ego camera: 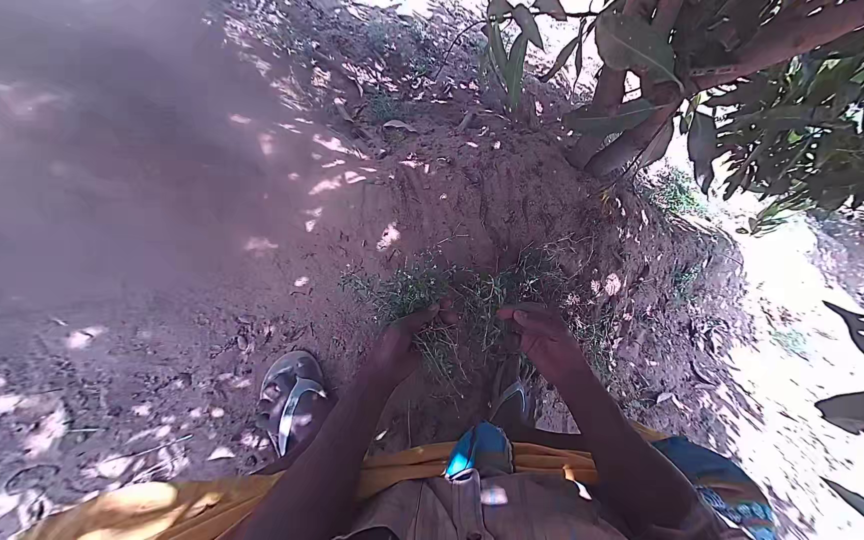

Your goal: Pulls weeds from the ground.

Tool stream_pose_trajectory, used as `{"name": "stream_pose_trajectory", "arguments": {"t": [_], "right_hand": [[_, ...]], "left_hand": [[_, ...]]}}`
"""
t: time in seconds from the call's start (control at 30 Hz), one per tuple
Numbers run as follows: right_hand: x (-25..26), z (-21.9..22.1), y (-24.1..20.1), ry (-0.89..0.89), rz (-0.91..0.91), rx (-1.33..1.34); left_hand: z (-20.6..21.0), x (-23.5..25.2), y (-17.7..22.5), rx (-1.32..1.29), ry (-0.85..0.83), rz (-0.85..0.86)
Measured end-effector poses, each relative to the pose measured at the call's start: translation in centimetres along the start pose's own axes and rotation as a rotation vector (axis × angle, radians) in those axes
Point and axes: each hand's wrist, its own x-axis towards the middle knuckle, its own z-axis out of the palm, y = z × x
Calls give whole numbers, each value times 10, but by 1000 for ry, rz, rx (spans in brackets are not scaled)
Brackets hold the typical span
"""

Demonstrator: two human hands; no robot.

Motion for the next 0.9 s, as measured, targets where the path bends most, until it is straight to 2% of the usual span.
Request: {"name": "stream_pose_trajectory", "arguments": {"t": [0.1,0.17,0.3,0.4,0.5,0.67,0.77,0.9], "right_hand": [[8,7,23,-57,-50,-21],[15,7,31,-113,-109,-173],[25,13,38,-170,-160,-411],[26,19,41,-169,-150,-583],[22,25,44,-143,-136,-697],[19,25,42,-24,-80,-631],[19,20,37,9,-132,-611],[19,19,43,-90,-125,-712]], "left_hand": [[-1,-8,5,-13,-65,-38],[-3,-12,7,-21,-69,-39],[-7,-17,12,-29,14,-81],[-7,-18,12,52,70,-109],[-9,-19,6,150,-3,-53],[-3,-17,2,191,205,-43],[-7,-8,-2,87,217,3],[-5,-9,-5,110,133,-56]]}}
